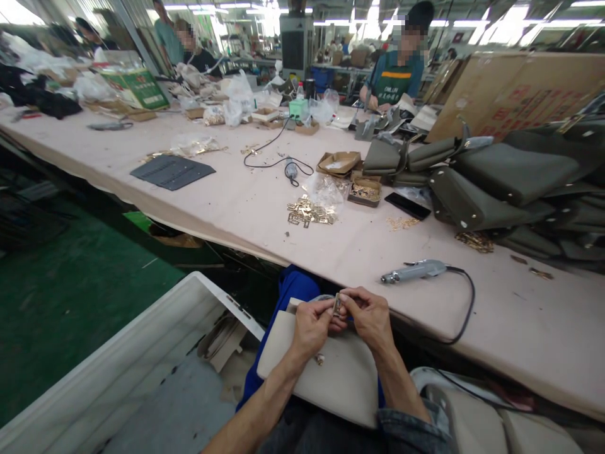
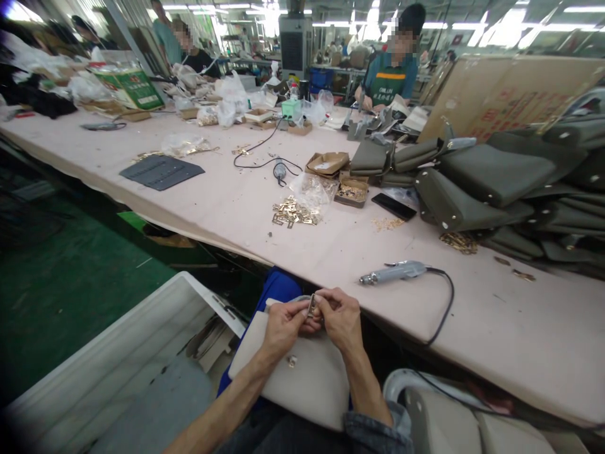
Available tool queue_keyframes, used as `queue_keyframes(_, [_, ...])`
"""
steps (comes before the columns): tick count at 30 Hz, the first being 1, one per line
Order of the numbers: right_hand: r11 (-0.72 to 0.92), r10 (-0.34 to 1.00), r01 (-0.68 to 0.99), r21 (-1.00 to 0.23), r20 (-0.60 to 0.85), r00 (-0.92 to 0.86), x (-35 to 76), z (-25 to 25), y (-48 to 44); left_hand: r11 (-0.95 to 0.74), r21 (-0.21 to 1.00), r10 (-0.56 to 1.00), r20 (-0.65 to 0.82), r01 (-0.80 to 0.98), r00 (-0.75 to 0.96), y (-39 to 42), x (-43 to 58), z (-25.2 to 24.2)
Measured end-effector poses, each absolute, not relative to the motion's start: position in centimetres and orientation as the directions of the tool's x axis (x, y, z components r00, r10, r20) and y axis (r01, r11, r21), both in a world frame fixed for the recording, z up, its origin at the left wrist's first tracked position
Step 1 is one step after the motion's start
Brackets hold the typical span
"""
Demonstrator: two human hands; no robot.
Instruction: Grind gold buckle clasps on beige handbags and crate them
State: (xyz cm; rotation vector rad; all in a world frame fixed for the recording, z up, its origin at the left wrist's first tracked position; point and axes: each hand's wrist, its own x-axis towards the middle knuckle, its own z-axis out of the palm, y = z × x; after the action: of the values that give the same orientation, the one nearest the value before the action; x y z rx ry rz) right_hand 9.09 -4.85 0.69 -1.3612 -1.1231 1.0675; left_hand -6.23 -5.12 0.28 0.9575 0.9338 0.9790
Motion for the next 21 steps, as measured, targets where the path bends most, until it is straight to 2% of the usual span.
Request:
queue_keyframes(8, [0.003,0.987,0.046,-0.999,0.01,0.16,8.8,0.5,-5.13,0.217,0.944,0.953,-0.148,-0.25,0.266,-5.17,-6.22,0.06])
queue_keyframes(21, [0.088,0.99,0.095,-0.992,0.098,0.1,9.25,0.79,-5.2,0.265,0.919,0.951,-0.199,-0.293,0.235,-5.22,-5.96,-0.09])
